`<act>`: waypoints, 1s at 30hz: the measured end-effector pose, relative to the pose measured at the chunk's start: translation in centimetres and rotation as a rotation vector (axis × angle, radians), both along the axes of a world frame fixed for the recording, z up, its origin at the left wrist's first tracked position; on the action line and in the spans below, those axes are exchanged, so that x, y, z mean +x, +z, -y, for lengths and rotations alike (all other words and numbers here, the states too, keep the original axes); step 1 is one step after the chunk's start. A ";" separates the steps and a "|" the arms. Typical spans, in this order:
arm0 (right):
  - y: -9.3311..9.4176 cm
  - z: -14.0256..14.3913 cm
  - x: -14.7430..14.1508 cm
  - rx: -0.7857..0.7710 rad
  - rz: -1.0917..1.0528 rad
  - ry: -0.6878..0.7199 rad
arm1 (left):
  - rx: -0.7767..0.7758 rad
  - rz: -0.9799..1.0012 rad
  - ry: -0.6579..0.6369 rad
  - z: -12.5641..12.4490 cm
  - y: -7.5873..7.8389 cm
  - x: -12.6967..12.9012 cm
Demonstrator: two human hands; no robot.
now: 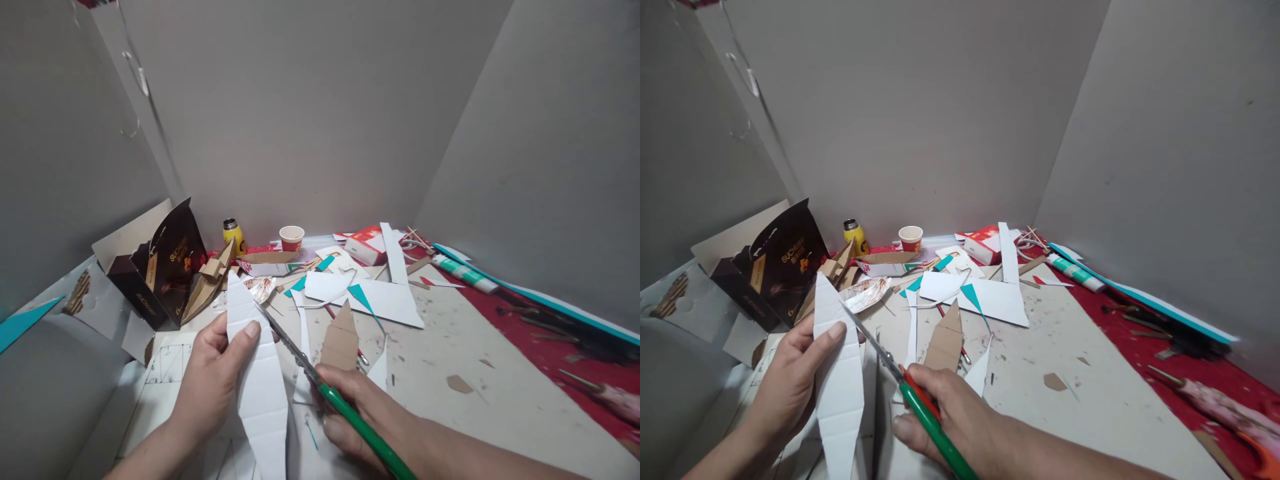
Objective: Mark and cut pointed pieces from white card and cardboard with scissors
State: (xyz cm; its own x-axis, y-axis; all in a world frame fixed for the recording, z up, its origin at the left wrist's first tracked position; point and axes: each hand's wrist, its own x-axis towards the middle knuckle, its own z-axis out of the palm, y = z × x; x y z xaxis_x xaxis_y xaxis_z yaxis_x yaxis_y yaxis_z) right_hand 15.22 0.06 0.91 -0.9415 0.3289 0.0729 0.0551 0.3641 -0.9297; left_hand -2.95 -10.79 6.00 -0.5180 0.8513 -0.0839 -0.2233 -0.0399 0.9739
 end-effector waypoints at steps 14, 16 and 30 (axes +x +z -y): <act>-1.1 0.2 0.1 -0.157 -0.014 0.018 | -0.016 0.038 -0.069 0.2 0.2 0.3; -1.4 0.3 0.2 -0.131 -0.024 0.013 | -0.015 0.040 -0.074 0.2 0.1 0.3; -2.9 0.6 0.3 -0.061 -0.057 -0.011 | 0.005 0.028 -0.023 -0.2 -0.1 0.5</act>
